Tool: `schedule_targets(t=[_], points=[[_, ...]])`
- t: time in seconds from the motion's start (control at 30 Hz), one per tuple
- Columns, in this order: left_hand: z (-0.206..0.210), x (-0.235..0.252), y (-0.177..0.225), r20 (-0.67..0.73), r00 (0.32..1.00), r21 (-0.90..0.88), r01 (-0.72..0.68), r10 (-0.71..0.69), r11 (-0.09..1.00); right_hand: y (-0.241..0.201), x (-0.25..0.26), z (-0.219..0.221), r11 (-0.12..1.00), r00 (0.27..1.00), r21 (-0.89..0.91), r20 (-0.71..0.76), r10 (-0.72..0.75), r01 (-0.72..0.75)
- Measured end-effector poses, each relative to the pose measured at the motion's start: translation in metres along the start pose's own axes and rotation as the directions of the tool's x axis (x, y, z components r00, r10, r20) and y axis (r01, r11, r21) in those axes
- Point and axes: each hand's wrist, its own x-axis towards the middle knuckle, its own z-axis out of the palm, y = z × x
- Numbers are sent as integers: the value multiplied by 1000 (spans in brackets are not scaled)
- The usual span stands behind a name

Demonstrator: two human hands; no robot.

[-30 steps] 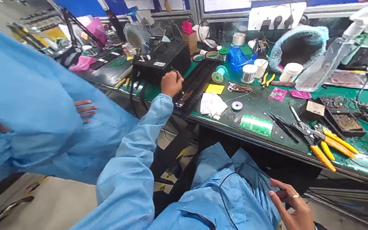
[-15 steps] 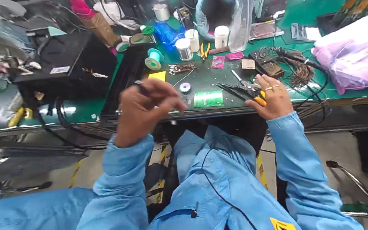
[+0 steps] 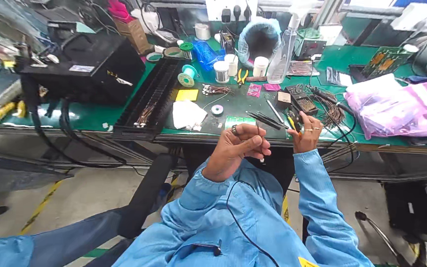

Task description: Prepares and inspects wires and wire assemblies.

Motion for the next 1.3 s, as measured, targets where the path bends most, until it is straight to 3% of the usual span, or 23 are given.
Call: schedule_targets(t=[0.07, 0.1, 0.13, 0.2, 0.23, 0.3, 0.43, 0.67, 0.87, 1.13, 1.3], points=[[4, 0, 3, -1, 1000, 17, -15, 15, 1000, -29, 8, -20, 964, 994, 262, -88, 63, -38], [7, 0, 4, -1, 1000, 28, -22, 22, 999, -50, 11, -29, 892, 989, 448, -95, 111, -57], [10, 0, 6, 3, 1000, 39, -25, 25, 999, -75, 12, -38, 763, 985, 642, -63, 159, -83], [17, -1, 6, 23, 1000, 46, -15, 14, 999, -121, 3, -53, 377, 977, 909, 118, 178, -178], [19, -1, 6, 37, 999, 45, -13, 11, 999, -138, -3, -57, 218, 970, 950, 197, 145, -225], [21, -1, 5, 57, 998, 69, -15, 11, 998, -161, -14, -58, 22, 956, 960, 277, 101, -280], [19, -5, 10, 36, 999, 140, -19, 14, 990, -174, -24, -62, -154, 938, 941, 321, 133, -300], [10, -7, 10, 8, 1000, 214, -27, 25, 976, -178, -27, -60, -68, 954, 967, 255, 159, -247], [7, -13, -14, 144, 986, 237, -113, 80, 965, -183, -30, -63, -39, 912, 972, 229, 340, -230], [9, -11, -21, 40, 977, 460, -205, 211, 864, -178, -36, -54, 331, 957, 933, 48, 285, -145], [7, -8, -23, -53, 950, 535, -232, 307, 812, -173, -35, -46, 382, 957, 906, 72, 282, -181]])
